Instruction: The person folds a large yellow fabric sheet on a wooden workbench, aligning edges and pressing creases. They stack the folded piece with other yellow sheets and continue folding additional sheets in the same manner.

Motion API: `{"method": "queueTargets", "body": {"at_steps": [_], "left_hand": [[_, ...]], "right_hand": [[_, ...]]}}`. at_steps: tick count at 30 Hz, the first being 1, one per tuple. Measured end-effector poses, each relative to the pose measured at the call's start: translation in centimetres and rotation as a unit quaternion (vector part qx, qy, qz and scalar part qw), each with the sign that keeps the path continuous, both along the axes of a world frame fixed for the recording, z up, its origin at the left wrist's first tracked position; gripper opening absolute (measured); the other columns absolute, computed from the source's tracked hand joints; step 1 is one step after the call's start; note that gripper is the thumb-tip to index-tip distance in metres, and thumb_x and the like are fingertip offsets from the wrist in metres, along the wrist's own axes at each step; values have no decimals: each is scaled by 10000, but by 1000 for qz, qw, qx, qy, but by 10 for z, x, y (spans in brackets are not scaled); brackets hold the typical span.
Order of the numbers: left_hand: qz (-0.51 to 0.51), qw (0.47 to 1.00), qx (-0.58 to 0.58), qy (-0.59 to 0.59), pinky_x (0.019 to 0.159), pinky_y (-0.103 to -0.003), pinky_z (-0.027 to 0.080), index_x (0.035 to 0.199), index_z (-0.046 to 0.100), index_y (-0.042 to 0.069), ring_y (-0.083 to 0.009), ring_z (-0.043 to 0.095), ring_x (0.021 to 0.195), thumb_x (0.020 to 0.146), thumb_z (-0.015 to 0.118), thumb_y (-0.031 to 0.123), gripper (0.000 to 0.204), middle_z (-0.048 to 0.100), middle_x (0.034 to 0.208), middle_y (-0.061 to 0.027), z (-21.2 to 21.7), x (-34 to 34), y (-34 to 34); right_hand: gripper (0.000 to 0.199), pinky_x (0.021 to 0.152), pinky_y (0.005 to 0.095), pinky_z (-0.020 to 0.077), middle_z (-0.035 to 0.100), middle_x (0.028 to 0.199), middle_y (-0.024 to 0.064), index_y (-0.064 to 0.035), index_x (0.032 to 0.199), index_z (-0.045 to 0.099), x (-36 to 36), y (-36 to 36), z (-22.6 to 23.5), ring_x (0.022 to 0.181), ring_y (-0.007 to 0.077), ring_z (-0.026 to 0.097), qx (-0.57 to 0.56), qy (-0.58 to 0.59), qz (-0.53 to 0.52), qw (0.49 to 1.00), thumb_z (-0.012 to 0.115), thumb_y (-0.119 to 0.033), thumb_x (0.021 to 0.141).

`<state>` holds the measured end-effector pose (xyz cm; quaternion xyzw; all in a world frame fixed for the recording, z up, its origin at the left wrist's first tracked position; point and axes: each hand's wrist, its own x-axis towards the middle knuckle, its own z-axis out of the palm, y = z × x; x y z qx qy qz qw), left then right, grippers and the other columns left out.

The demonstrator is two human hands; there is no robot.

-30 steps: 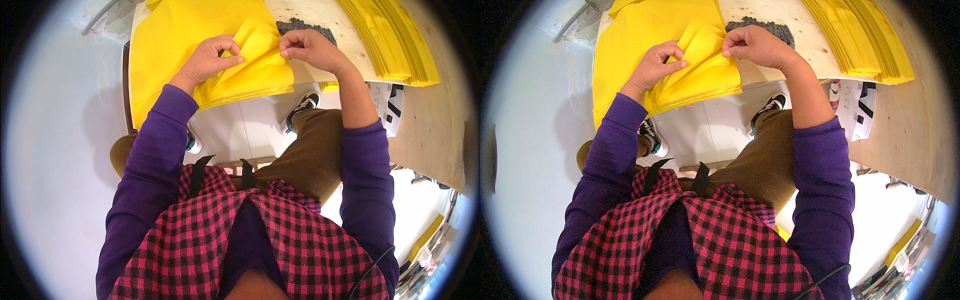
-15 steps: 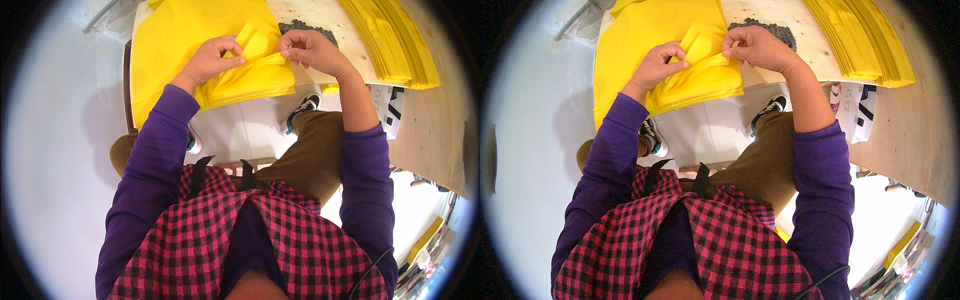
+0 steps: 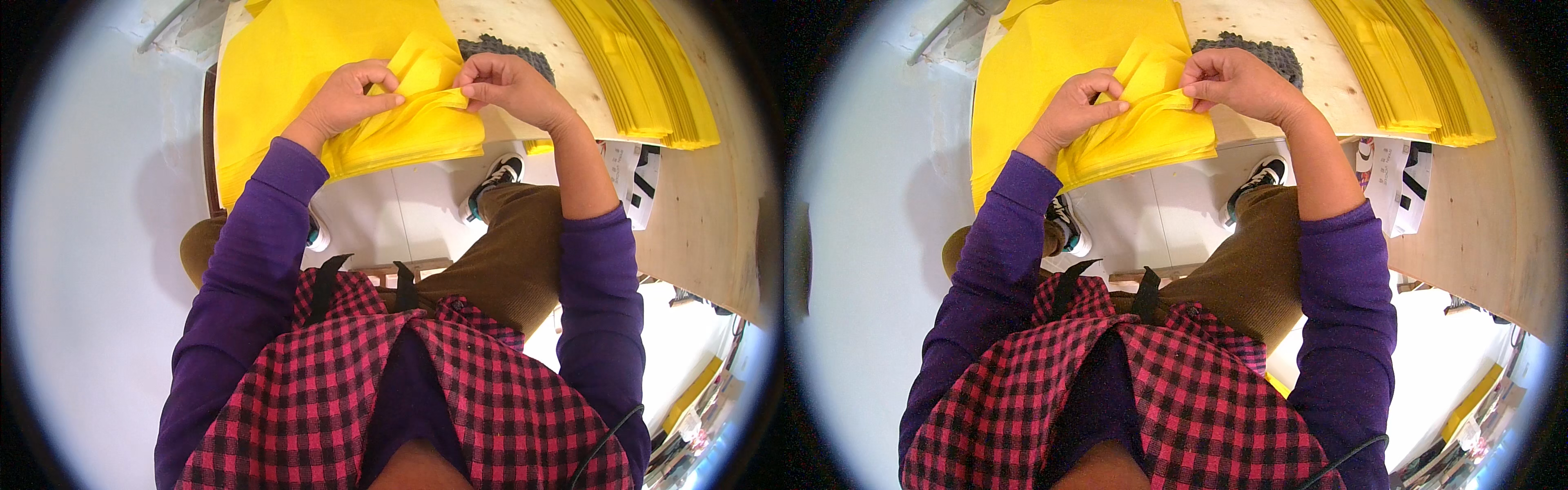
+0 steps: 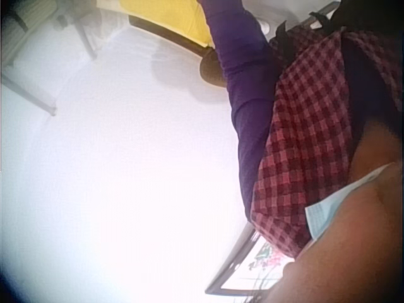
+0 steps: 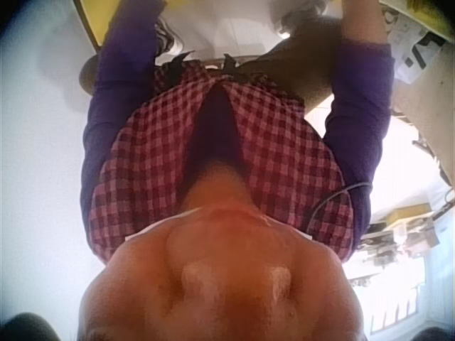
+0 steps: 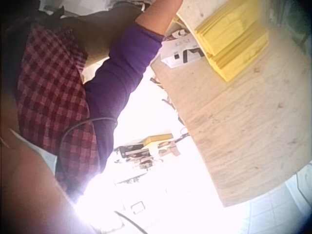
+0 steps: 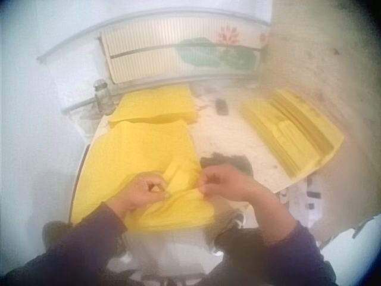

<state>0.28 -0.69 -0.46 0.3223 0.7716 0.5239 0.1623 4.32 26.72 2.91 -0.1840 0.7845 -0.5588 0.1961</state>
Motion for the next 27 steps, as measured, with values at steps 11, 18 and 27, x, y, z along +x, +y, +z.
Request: {"method": "queueTargets", "body": {"at_steps": [11,18,27], "left_hand": [[-5,1000,1,-5,862,-245,404,825,612,43,-129,526,914,815,688,62,79,577,960,-19,0,0,1],[-5,1000,-1,-2,850,-243,401,822,611,43,-125,521,903,817,690,75,85,573,945,-15,2,0,0],[5,999,34,6,756,-245,402,790,614,36,-123,508,802,786,711,98,115,559,843,-4,-2,0,3]], "right_hand": [[98,738,249,522,613,795,14,-7,868,589,2,0,-3,743,101,597,-35,13,-16,999,606,-95,908],[51,787,249,519,611,925,1,-35,898,580,-1,4,-3,834,95,595,-13,-4,13,1000,565,-73,928],[49,780,247,514,608,913,-3,-37,904,587,-1,5,-4,830,90,587,-13,-3,15,1000,574,-79,925]]}}
